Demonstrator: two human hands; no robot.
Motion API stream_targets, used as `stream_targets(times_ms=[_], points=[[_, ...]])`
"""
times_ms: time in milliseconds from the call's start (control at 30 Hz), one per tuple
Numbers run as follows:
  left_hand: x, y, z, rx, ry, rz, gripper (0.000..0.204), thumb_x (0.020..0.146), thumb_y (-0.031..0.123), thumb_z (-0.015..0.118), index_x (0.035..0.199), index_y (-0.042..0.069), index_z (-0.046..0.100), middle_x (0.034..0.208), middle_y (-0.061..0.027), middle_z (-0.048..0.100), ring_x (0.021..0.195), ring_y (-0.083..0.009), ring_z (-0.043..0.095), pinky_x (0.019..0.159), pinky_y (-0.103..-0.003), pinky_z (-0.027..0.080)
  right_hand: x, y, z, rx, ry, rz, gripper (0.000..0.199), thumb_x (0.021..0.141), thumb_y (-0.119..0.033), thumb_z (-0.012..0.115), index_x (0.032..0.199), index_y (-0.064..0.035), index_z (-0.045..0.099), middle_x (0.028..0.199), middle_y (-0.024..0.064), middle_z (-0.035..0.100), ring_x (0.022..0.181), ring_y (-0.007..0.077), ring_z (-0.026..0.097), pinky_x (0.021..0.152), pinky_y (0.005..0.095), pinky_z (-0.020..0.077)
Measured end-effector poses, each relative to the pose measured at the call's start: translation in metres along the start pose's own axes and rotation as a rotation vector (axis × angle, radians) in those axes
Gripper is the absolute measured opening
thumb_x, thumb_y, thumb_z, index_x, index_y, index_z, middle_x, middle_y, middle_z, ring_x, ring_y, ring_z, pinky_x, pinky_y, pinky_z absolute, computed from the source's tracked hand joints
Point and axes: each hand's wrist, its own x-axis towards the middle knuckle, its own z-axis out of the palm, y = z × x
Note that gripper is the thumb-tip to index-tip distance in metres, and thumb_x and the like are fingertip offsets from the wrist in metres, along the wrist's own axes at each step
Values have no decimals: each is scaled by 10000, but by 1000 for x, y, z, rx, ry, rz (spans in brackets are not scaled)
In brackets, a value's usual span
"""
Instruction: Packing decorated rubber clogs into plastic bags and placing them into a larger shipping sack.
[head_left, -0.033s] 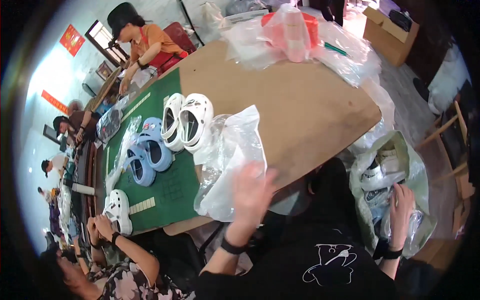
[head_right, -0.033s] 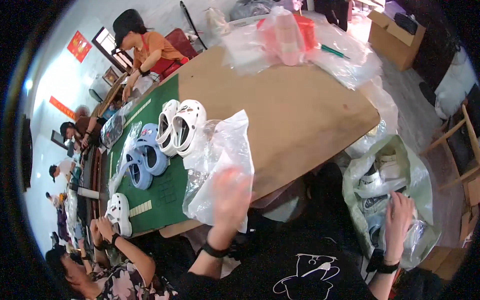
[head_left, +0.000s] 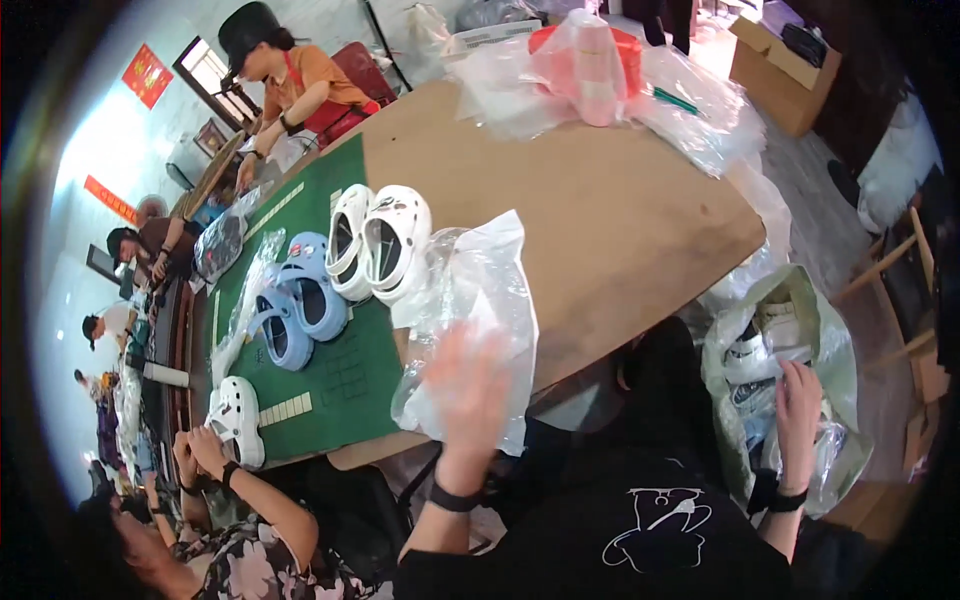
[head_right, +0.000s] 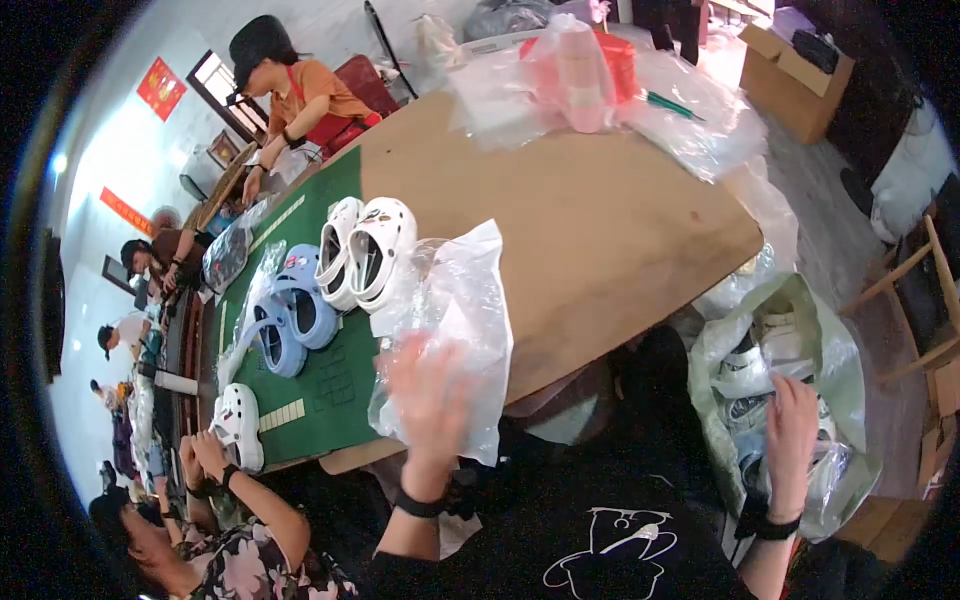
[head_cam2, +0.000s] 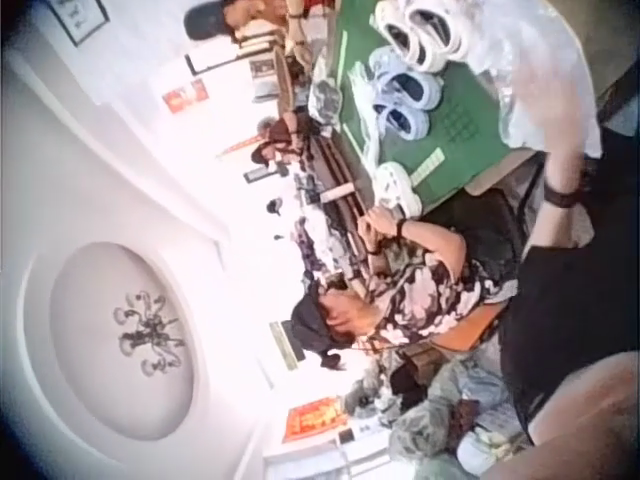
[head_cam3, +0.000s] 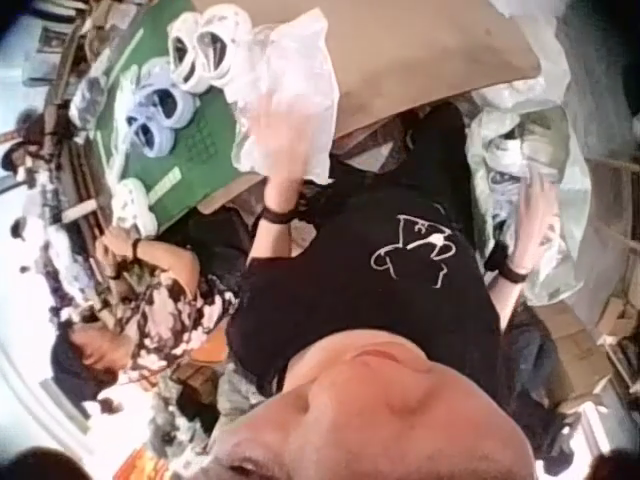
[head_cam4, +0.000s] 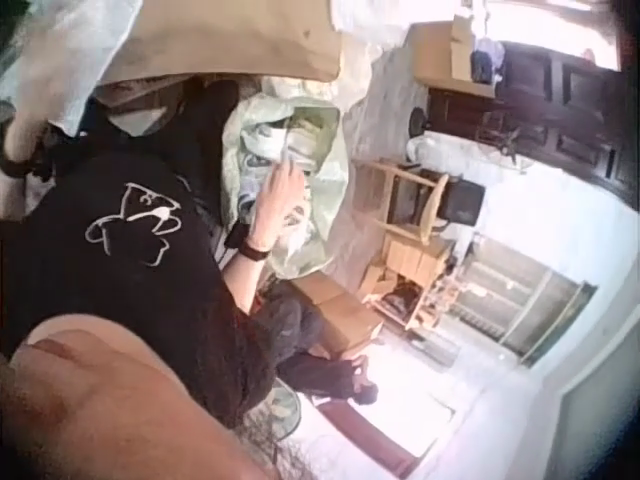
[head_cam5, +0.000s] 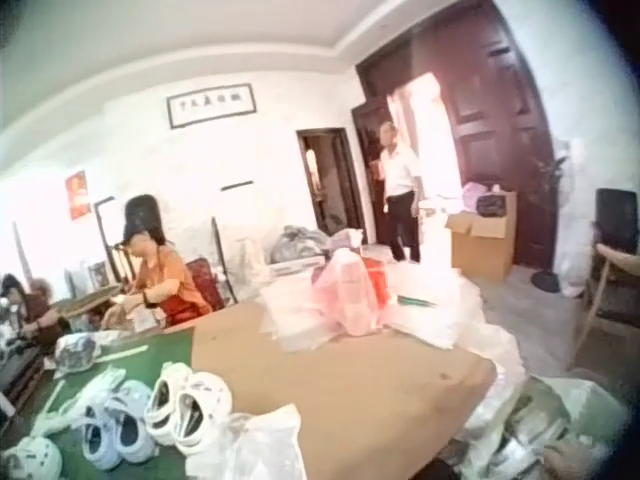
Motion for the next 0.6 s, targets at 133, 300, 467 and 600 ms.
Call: stream_targets(times_ms=[133,300,467,600], points=[[-32,-67,-40,186,24,-355,375,852,156,651,1219,82,622,1290,-143,564,1216,-342,502,1087,-533,271,70,-89,-1,293,-116,-558,348,819,-76,639,1164,-54,600,1080,127,620,1006,336,571,886,409,465],[-74,-50,-35,-80,-116,-312,317,876,185,632,1181,98,631,1196,-123,605,1207,-300,528,1075,-525,315,138,-217,16,464,-88,-926,363,873,-190,632,1205,-52,578,1152,134,608,1059,333,563,930,416,455],[-71,-17,-31,38,-140,-36,331,846,111,638,1177,117,641,1188,-91,603,1162,-274,566,1049,-514,371,164,-344,22,621,22,-1068,466,911,-355,588,1253,-40,553,1213,143,601,1143,316,546,945,420,446],[-65,-7,-39,-3,-128,14,432,797,199,714,1221,170,639,1154,-89,602,1059,-251,589,983,-459,419,173,-360,39,295,-389,-1117,393,902,-362,597,1059,-4,641,984,140,671,972,325,618,851,423,487]])
